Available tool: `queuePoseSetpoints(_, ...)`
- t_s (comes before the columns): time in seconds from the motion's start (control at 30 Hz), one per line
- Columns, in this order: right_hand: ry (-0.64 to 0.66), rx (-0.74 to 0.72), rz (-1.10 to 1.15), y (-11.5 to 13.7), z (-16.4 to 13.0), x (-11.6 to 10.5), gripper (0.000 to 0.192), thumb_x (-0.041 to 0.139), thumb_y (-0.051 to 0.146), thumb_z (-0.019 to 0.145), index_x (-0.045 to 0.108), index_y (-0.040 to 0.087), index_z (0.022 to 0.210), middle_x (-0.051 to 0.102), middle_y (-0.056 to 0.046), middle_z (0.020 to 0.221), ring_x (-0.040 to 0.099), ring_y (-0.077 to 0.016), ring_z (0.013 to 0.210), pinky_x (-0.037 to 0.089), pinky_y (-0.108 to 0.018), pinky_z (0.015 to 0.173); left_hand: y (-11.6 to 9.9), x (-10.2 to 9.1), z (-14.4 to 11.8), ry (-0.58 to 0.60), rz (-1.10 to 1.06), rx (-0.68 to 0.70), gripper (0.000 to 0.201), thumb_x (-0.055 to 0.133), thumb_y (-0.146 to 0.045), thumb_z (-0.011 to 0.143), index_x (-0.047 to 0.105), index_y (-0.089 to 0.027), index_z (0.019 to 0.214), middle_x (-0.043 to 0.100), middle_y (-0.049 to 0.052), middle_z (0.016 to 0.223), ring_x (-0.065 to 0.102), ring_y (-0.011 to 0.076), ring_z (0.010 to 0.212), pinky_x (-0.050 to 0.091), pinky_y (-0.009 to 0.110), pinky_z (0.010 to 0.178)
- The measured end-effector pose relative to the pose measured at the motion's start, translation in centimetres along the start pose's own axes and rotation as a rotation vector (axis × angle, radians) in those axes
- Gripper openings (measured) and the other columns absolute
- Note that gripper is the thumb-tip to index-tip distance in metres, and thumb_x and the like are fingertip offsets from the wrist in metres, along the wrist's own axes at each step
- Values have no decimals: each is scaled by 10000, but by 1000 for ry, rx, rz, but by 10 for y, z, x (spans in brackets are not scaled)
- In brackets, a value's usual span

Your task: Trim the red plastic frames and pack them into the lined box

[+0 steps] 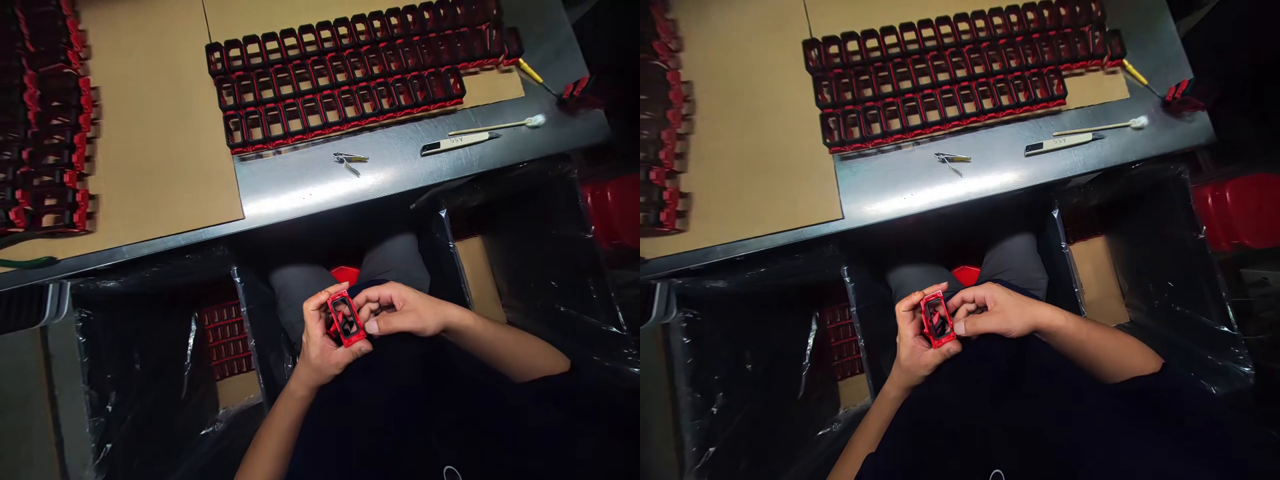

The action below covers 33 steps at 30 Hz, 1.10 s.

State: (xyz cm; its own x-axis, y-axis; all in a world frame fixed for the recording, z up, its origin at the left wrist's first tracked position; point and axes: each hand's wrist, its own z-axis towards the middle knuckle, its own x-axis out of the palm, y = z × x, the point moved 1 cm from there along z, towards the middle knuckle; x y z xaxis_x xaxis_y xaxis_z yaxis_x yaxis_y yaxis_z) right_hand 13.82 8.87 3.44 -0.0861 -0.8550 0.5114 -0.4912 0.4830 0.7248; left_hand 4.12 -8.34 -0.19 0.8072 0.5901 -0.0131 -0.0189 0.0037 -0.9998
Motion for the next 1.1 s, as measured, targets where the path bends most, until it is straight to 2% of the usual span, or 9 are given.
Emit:
queuePoseSetpoints(0.2,-93,-12,-70,2,3,6,401,789,360,786,666,131,1092,688,-25,871,626,-102,753,473,-223,700,0,-3,-1,8,51,27,809,806,-515,736,342,-293,1360,564,149,1313,633,263,1145,572,432,894)
queuePoseSetpoints(0.4,-110,8,-61,2,2,7,413,825,306,744,667,145,1090,698,-27,910,639,-107,789,491,-224,716,-1,-3,-2,-3,100,44,803,802,-474,756,328,-277,1374,567,152,1301,648,255,1119,585,416,876)
queuePoseSetpoints(0.67,-120,-86,-64,0,4,6,429,827,277,739,665,141,1111,719,-44,950,674,-129,817,542,-281,786,0,-4,2,19,161,129,810,780,-404,801,273,-281,1420,547,164,1338,642,246,1143,582,425,891)
queuePoseSetpoints(0.87,-132,-94,-21,-3,6,5,407,812,314,766,675,138,1107,711,-45,952,660,-115,814,518,-249,756,2,-6,3,19,180,106,811,779,-431,792,287,-259,1413,574,174,1309,631,290,1183,560,495,940)
queuePoseSetpoints(1.1,-144,-101,-15,-7,7,4,386,804,355,776,680,140,1072,697,-33,911,642,-106,791,497,-226,715,4,-5,2,5,169,86,783,783,-437,783,315,-245,1381,585,175,1286,658,286,1150,577,479,923)
